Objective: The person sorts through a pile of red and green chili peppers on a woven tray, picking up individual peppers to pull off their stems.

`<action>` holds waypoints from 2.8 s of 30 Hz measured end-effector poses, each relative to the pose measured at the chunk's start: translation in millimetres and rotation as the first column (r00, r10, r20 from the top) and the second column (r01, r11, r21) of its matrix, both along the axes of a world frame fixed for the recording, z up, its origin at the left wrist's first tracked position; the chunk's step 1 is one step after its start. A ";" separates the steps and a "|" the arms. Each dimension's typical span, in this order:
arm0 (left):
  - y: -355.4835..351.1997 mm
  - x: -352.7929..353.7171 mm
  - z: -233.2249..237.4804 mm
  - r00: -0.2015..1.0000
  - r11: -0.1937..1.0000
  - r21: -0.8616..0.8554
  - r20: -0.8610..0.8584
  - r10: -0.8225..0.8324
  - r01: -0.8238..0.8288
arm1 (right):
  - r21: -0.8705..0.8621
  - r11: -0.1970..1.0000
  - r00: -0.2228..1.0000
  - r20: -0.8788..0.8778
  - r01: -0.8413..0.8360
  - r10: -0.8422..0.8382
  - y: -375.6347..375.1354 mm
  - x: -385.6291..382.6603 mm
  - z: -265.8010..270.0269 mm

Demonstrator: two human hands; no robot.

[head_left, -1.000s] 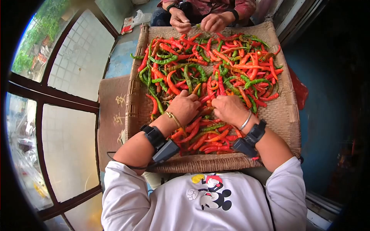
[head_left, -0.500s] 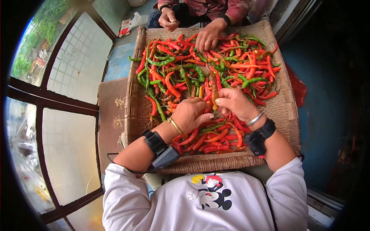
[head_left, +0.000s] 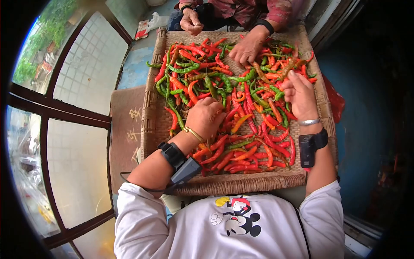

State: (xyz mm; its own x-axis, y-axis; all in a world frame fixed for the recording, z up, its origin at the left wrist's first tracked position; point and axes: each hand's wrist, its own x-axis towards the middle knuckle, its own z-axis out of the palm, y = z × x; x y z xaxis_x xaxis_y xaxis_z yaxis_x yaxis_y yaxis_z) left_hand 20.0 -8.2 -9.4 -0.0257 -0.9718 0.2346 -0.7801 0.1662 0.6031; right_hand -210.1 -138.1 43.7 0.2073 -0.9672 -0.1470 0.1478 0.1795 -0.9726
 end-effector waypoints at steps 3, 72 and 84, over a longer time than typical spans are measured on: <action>-3.5 6.8 -5.1 0.976 0.992 0.117 0.214 0.024 -0.050 | 0.122 0.990 0.997 -0.012 -0.072 0.074 7.1 -1.6 -8.4; -103.4 -8.2 -12.3 0.773 0.984 0.114 0.609 -0.178 0.136 | -0.615 0.560 0.570 -0.772 -0.555 -0.283 5.8 11.0 5.3; -97.3 -6.2 -4.0 0.577 0.978 0.136 0.791 -0.205 0.160 | -0.510 0.587 0.554 -0.824 -0.629 -0.123 24.3 23.4 -10.3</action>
State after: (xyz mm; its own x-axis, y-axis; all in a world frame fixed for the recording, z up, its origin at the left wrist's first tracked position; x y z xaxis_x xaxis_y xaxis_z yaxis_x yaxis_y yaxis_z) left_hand 13.8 -105.5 -13.4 -0.3581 -0.9336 -0.0130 -0.9065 0.3510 -0.2346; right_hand -186.7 -113.8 33.4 0.6425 -0.7109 0.2861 -0.5620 -0.6909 -0.4547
